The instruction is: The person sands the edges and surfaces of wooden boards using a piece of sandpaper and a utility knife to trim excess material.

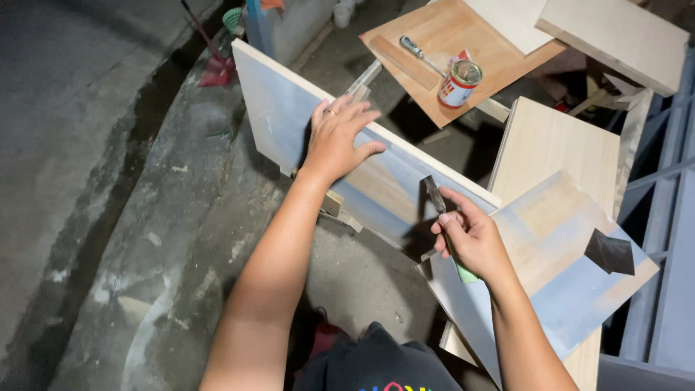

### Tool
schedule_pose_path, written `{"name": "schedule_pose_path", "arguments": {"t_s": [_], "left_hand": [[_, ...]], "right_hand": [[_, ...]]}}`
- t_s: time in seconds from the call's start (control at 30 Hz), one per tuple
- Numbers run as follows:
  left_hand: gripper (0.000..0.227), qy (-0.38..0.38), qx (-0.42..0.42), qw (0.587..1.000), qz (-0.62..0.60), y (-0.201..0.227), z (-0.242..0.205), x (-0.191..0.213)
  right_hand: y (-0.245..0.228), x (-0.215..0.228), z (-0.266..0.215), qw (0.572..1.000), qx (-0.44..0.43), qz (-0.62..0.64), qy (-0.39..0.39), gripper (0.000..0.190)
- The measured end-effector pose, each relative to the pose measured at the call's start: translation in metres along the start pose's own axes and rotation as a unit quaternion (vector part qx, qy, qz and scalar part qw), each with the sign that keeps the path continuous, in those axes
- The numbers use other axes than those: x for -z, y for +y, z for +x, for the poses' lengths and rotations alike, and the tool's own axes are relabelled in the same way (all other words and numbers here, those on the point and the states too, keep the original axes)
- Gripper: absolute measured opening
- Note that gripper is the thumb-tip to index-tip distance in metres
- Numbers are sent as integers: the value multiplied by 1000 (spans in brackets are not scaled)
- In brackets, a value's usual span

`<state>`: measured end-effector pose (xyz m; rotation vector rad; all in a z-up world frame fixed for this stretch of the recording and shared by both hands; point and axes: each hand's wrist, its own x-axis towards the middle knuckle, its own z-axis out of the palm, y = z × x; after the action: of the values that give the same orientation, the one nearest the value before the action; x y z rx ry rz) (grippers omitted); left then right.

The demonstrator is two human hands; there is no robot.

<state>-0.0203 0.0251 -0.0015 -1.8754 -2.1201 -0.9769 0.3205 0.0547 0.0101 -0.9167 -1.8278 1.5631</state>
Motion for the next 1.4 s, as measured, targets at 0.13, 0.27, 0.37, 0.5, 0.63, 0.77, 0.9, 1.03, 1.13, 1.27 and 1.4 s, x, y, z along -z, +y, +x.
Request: {"name": "schedule_pose_path", "arguments": {"t_s": [0.13,0.27,0.37,0.5,0.63,0.77,0.9,1.03,1.13,1.27,1.4], "left_hand": [[53,-17,-3,1000,11,-13,-2,-1],[37,29,-45,998,-40,-18,11,6],[44,99,-56,993,-32,-28,22,-16],[52,235,-124,964,9,-42,36,-46],[47,290,-143,946,18,-40,38,-45],[47,315,-149,937,17,-43,40,-50],[46,327,-152,933,10,-42,41,-50],[44,328,-157,932,8,-39,40,-47],[43,325,-163,931,3,-35,37,-41],[43,325,-165,931,3,-36,39,-41],[44,322,-161,933,8,-36,37,-42]], "right_hand": [[-12,-13,-4,998,-2,-64,20,56],[-22,-23,-6,986,2,-162,45,56],[-38,-33,-8,972,-3,-226,57,54],[-51,-52,-1,969,-9,-234,83,53],[-35,-61,11,950,11,-292,111,52],[-27,-63,10,930,5,-343,134,51],[-22,-58,1,929,-21,-330,167,49],[-8,-50,12,944,-12,-272,184,43],[-2,-42,11,956,-9,-234,175,41],[-16,-46,14,983,-2,-110,147,41],[-15,-57,29,984,18,-104,142,41]]}}
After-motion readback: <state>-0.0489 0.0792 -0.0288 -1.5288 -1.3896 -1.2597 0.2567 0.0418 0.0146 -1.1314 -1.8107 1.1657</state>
